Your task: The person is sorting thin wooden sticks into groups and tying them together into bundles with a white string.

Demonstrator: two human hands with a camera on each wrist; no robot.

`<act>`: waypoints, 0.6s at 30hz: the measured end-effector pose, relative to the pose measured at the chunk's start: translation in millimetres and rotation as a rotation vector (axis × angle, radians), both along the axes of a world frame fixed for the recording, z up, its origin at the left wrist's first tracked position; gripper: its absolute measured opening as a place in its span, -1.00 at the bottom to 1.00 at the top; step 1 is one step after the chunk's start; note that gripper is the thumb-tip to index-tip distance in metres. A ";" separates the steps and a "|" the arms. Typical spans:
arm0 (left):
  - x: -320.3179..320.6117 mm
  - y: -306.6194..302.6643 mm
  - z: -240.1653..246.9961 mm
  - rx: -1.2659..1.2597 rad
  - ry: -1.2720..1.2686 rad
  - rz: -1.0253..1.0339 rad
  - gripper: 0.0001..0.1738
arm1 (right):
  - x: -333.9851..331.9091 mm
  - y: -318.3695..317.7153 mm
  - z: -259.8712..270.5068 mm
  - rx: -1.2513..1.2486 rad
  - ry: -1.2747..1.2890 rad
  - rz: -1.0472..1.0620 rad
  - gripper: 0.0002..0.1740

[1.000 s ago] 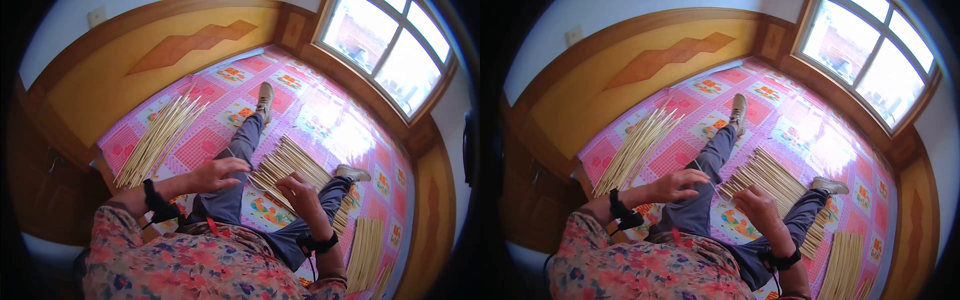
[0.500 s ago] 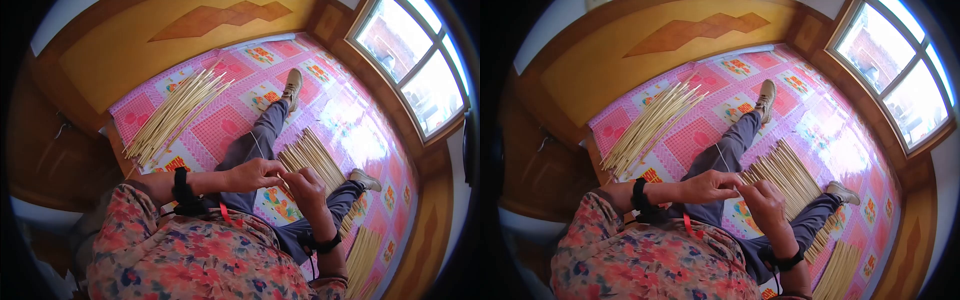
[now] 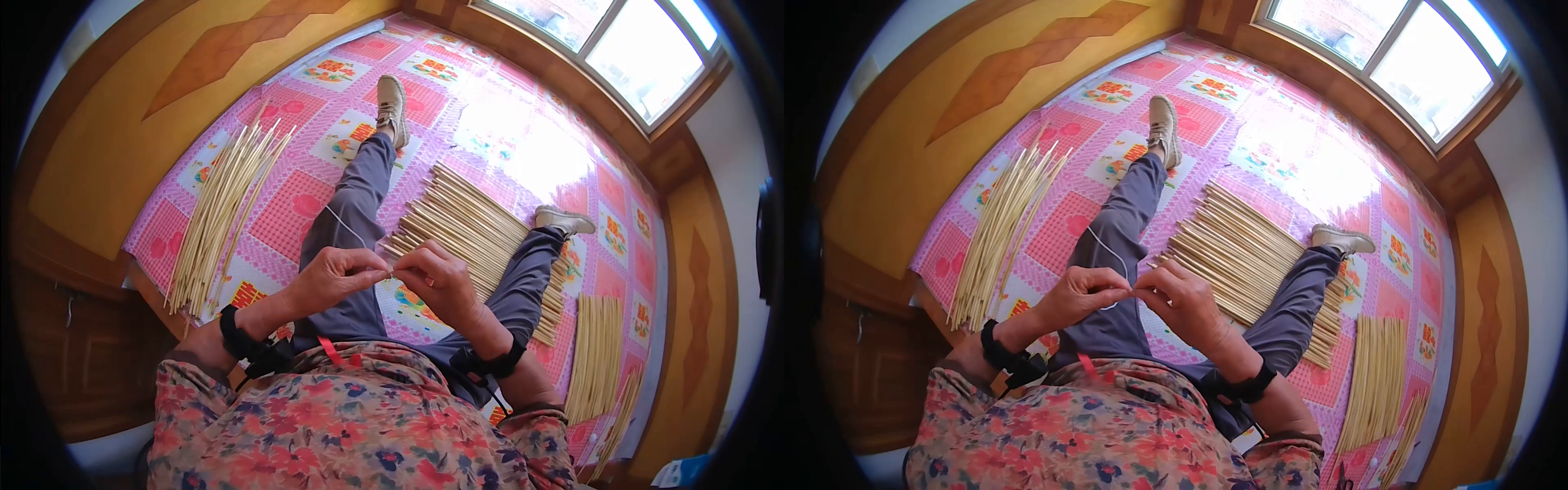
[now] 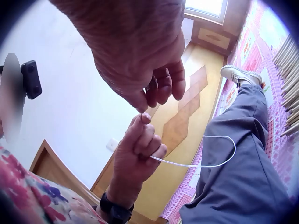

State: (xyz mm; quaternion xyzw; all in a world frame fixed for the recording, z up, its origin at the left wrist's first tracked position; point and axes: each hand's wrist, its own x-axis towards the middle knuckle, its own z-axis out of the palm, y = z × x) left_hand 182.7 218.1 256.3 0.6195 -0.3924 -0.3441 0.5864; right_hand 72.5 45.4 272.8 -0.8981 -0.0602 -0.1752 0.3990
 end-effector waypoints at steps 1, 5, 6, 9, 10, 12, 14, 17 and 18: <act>-0.9 -0.4 0.9 0.003 -0.003 -0.007 -0.89 | -1.0 -0.1 -3.7 0.000 0.000 -0.006 -0.85; -5.8 -2.0 8.7 -0.055 0.007 0.008 -0.89 | -6.0 10.9 -17.2 0.654 0.036 -0.020 -0.84; -8.4 -4.2 11.4 -0.078 0.037 0.000 -0.89 | -7.6 15.0 -17.7 0.877 0.040 -0.019 -0.84; -15.5 -4.5 12.0 -0.131 0.091 -0.005 -0.86 | -8.0 14.1 -26.6 0.652 -0.158 0.037 -0.84; -18.0 -5.4 7.9 -0.183 0.101 -0.006 -0.85 | -9.3 15.1 -25.5 0.704 -0.150 0.041 -0.85; -20.7 -1.7 14.0 -0.108 0.096 -0.033 -0.83 | -13.6 13.8 -21.7 0.750 -0.148 0.081 -0.85; -20.8 2.1 18.9 -0.036 0.096 -0.088 -0.81 | -15.1 14.0 -12.1 0.878 -0.213 0.105 -0.86; -11.3 13.3 22.5 -0.263 -0.436 0.053 -0.72 | -18.1 -3.7 16.6 1.049 -0.346 0.109 -0.88; -0.6 21.4 19.0 -0.263 -0.364 0.177 -0.73 | -22.4 -24.4 23.7 1.028 -0.385 0.108 -0.85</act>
